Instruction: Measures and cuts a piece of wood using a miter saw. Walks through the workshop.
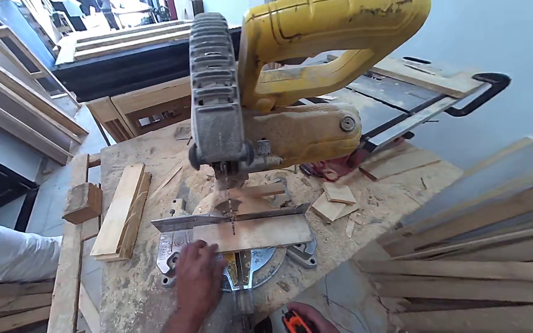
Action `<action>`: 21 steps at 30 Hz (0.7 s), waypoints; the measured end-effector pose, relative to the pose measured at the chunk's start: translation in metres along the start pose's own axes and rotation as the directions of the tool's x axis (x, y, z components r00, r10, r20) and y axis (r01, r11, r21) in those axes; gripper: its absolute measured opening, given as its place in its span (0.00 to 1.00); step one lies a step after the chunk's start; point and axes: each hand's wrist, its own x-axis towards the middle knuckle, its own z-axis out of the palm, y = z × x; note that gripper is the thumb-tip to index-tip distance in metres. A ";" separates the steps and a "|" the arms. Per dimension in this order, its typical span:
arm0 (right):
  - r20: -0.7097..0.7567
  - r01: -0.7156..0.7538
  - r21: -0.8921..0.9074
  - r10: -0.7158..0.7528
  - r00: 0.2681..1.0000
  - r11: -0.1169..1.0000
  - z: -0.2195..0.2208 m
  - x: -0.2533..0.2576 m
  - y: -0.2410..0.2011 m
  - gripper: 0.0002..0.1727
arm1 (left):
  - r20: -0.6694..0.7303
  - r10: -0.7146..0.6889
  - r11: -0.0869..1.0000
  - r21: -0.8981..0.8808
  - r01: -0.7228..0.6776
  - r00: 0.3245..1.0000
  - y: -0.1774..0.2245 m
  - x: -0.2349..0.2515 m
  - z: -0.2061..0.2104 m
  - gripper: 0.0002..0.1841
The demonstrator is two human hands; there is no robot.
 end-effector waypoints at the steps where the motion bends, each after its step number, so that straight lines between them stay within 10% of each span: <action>1: 0.022 0.028 -0.109 -0.026 0.999 0.994 0.009 0.003 -0.006 0.37 | 0.132 -0.001 0.993 -0.115 0.016 0.991 0.010 -0.014 -0.005 0.20; 5: 0.074 0.078 -0.512 -0.047 0.996 0.855 0.044 0.017 -0.038 0.42 | 0.532 0.051 0.616 -0.683 0.393 0.845 0.023 -0.064 -0.002 0.14; 10: 0.176 0.187 -0.664 -0.092 0.980 0.724 0.060 0.038 -0.053 0.35 | 0.590 -0.101 0.322 -0.742 0.587 0.801 0.009 -0.076 -0.002 0.14; 15: 0.236 0.283 -0.668 -0.165 0.958 0.688 0.057 0.069 -0.075 0.34 | 0.610 -0.053 0.459 -0.688 0.562 0.790 -0.016 -0.053 -0.004 0.17; 21: -0.193 0.066 -0.745 -0.309 0.931 0.664 -0.031 0.115 -0.092 0.25 | 0.199 -0.348 0.817 -0.415 0.400 0.916 -0.046 0.031 -0.034 0.17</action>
